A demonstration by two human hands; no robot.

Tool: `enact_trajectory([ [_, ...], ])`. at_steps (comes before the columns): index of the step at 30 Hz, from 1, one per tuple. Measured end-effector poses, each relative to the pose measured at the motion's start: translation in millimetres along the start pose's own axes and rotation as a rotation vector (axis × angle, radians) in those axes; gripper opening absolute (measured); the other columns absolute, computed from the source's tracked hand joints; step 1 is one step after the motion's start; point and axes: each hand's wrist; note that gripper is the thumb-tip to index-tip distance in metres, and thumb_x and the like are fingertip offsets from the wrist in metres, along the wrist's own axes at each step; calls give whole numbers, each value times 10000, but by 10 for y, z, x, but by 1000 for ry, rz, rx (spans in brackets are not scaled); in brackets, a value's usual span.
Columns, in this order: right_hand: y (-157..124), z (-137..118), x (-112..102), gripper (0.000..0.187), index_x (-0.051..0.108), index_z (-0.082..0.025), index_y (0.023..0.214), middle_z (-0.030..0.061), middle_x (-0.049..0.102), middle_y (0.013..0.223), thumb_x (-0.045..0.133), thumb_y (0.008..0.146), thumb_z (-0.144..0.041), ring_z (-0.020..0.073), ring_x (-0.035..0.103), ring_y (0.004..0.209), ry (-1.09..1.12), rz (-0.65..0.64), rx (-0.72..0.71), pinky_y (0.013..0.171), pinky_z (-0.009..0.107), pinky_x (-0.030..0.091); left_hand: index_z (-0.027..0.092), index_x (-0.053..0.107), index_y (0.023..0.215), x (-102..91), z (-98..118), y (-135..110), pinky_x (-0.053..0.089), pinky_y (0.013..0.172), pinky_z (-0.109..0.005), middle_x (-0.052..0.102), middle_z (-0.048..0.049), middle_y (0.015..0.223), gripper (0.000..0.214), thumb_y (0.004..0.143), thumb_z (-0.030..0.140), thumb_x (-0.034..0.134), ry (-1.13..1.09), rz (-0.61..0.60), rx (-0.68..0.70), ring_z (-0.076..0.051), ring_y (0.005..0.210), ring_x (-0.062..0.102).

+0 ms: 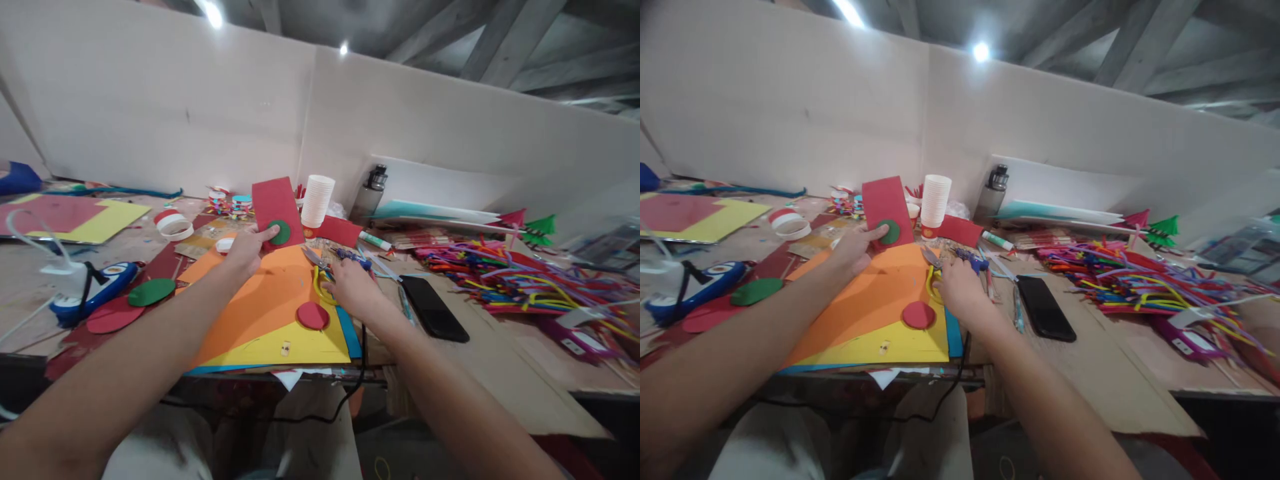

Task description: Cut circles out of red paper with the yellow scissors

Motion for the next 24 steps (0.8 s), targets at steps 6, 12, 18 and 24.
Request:
enact_trajectory([
  [6, -6, -151, 66, 362, 584, -64, 1199, 228, 649, 1073, 438, 873, -122, 310, 605, 1010, -95, -89, 99, 824, 380, 431, 162, 709, 764, 17, 9, -9, 496, 592, -218, 740, -42, 797, 247, 558, 176, 844, 0, 49, 5, -122, 651, 650],
  [12, 41, 44, 56, 562, 464, -124, 1334, 173, 664, 1097, 558, 782, -177, 274, 643, 977, 353, 116, 210, 807, 339, 465, 164, 696, 729, 29, 62, -25, 443, 502, -181, 722, -5, 713, 260, 530, 176, 863, -63, 56, 18, -88, 558, 602],
  [18, 133, 154, 135, 482, 477, -217, 1193, 29, 627, 901, 542, 715, -208, 172, 605, 763, 1027, 429, 87, 690, 303, 500, 165, 705, 759, 44, 93, -44, 483, 537, -200, 736, -12, 742, 272, 534, 164, 858, -74, 34, 5, -107, 590, 632],
  [24, 98, 97, 81, 548, 388, -237, 1180, -20, 515, 849, 547, 658, -200, 137, 544, 734, 1285, 294, -70, 693, 296, 493, 111, 737, 834, -5, 192, -44, 563, 711, -301, 755, -110, 824, 284, 574, 161, 839, 152, -198, -85, -193, 718, 703],
])
Point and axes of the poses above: each hand's wrist, its own y-axis towards the middle knuckle, its own x-axis out of the palm, z = x × y
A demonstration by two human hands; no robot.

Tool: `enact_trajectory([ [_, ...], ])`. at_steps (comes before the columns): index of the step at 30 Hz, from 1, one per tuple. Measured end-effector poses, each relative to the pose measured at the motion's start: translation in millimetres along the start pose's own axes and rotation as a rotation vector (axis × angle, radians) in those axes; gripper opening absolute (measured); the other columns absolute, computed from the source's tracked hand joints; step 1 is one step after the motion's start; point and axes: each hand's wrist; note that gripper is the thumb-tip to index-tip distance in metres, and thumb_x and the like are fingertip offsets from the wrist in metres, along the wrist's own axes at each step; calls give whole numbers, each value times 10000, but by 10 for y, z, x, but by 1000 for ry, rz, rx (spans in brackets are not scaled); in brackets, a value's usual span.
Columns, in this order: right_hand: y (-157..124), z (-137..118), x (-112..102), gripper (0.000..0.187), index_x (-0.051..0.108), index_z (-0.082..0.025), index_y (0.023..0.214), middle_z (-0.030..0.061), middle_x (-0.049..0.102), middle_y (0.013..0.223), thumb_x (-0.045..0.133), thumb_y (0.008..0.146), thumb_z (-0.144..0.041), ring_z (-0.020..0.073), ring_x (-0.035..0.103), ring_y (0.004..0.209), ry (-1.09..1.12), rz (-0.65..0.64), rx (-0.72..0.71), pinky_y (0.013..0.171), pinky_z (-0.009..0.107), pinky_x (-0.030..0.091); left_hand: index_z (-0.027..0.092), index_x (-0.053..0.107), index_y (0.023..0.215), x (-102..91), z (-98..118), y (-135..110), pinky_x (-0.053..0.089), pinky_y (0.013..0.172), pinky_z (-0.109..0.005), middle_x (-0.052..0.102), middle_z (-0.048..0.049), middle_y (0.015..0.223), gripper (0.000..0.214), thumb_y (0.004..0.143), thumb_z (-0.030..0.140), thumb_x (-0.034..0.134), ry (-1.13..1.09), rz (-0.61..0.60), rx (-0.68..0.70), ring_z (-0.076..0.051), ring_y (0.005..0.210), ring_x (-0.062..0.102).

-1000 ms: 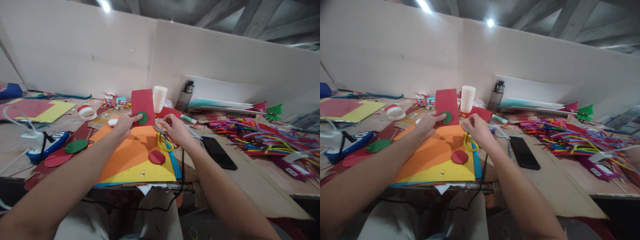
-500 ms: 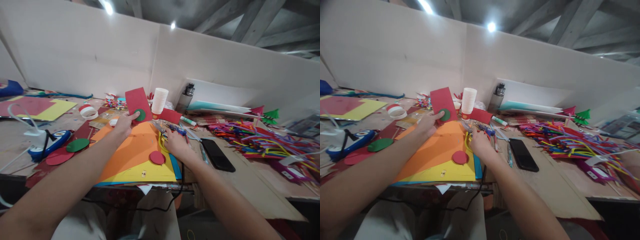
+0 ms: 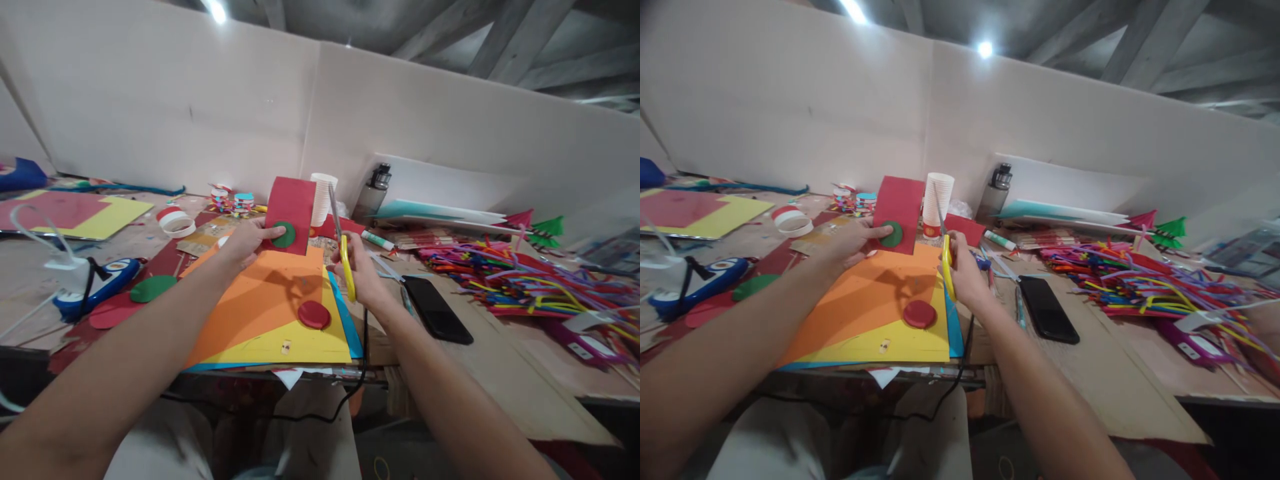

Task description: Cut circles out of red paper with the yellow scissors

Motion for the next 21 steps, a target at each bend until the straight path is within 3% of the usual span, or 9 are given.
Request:
enact_trajectory([
  [5, -22, -45, -52, 453, 428, -216, 1144, -11, 529, 836, 608, 743, -325, 156, 522, 759, -165, -34, 64, 711, 312, 467, 110, 727, 832, -59, 88, 37, 564, 659, -272, 750, -90, 795, 227, 616, 104, 797, -55, 53, 1, -173, 677, 695],
  [9, -64, -137, -8, 457, 456, -196, 1154, 32, 570, 926, 600, 813, -464, 179, 541, 845, -185, -109, 70, 796, 339, 462, 151, 661, 730, -21, 117, 68, 449, 478, -165, 693, 12, 644, 127, 714, 34, 706, -269, 317, 54, -77, 502, 593],
  [13, -78, -200, 120, 480, 495, -192, 1194, 82, 577, 1119, 585, 838, -501, 216, 525, 1055, -200, -141, -63, 953, 371, 410, 176, 600, 699, 66, 67, 70, 399, 458, -187, 652, 37, 593, 146, 767, 97, 702, -435, 496, 32, -72, 472, 546],
  [21, 32, -168, 367, 410, 493, -185, 1152, 15, 567, 915, 561, 864, -469, 137, 500, 762, -211, -168, 15, 711, 271, 411, 175, 591, 681, 260, -15, -29, 361, 474, -214, 627, 41, 571, 161, 777, 146, 716, -499, 457, 37, -70, 481, 507],
])
Point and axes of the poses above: each hand's wrist, its own y-axis towards the middle knuckle, its own x-axis out of the palm, z = x × y
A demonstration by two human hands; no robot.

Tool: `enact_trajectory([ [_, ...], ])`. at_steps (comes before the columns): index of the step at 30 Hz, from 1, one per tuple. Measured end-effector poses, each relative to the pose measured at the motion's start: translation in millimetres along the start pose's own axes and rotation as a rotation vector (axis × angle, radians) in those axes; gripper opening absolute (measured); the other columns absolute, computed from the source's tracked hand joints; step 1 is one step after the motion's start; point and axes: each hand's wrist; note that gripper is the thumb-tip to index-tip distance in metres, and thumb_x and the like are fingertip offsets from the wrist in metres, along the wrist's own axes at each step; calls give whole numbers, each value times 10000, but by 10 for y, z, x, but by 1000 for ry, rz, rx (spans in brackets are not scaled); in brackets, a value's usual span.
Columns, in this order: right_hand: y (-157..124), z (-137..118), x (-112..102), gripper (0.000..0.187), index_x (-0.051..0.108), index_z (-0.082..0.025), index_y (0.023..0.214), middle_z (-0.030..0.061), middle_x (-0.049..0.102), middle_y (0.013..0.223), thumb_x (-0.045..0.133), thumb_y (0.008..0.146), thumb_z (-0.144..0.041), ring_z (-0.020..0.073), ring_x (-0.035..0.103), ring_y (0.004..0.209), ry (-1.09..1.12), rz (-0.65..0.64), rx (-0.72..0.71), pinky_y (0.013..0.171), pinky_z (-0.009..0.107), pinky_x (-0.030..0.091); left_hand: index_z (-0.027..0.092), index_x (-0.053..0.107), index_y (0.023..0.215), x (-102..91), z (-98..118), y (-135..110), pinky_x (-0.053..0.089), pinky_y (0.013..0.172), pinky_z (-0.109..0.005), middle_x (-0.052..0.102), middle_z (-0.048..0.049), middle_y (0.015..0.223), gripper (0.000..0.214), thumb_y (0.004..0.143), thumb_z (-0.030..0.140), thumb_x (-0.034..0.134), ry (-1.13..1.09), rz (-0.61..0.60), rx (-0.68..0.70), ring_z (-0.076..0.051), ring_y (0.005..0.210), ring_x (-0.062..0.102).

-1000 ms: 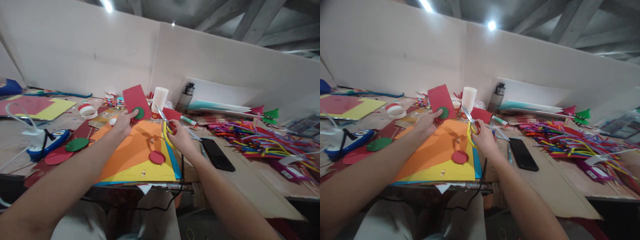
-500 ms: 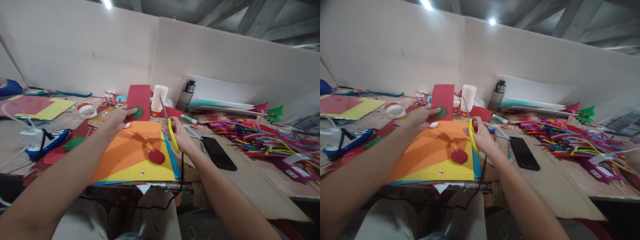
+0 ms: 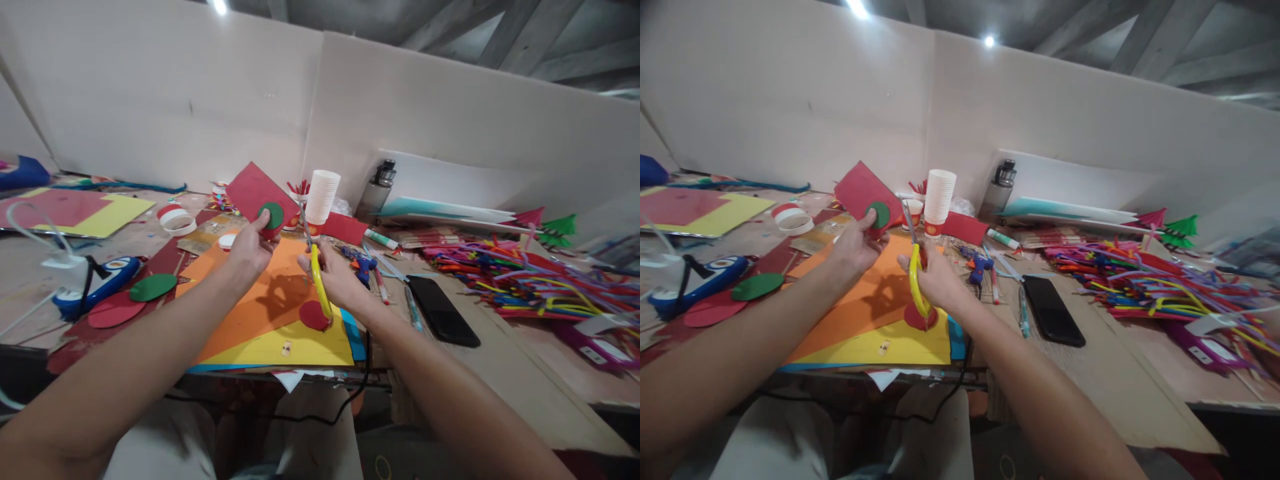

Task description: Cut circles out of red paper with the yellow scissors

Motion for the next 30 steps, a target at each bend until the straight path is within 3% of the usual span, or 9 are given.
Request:
enact_trajectory([
  [6, 42, -69, 120, 305, 496, -197, 995, -5, 548, 845, 506, 898, -486, 138, 480, 749, -36, -2, 2, 702, 266, 383, 193, 598, 674, -47, -14, 30, 388, 517, -225, 648, 40, 616, 196, 718, 224, 786, 55, -12, 45, -81, 537, 542],
  [16, 78, 45, 190, 364, 424, -222, 846, -40, 447, 687, 486, 894, -577, 105, 406, 614, 3, 25, -10, 563, 223, 325, 195, 629, 769, -73, -109, 24, 448, 567, -227, 701, 17, 699, 158, 727, 242, 774, 38, -35, 43, -104, 609, 617],
  [30, 64, 70, 213, 368, 400, -226, 804, -46, 426, 646, 484, 893, -573, 96, 397, 567, 38, 36, -19, 522, 216, 318, 206, 631, 758, -116, -142, 46, 438, 582, -247, 693, 27, 702, 159, 723, 248, 781, 64, -67, 74, -107, 617, 612],
])
Point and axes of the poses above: each hand's wrist, its own y-axis towards the middle knuckle, its own x-axis out of the palm, z = x × y
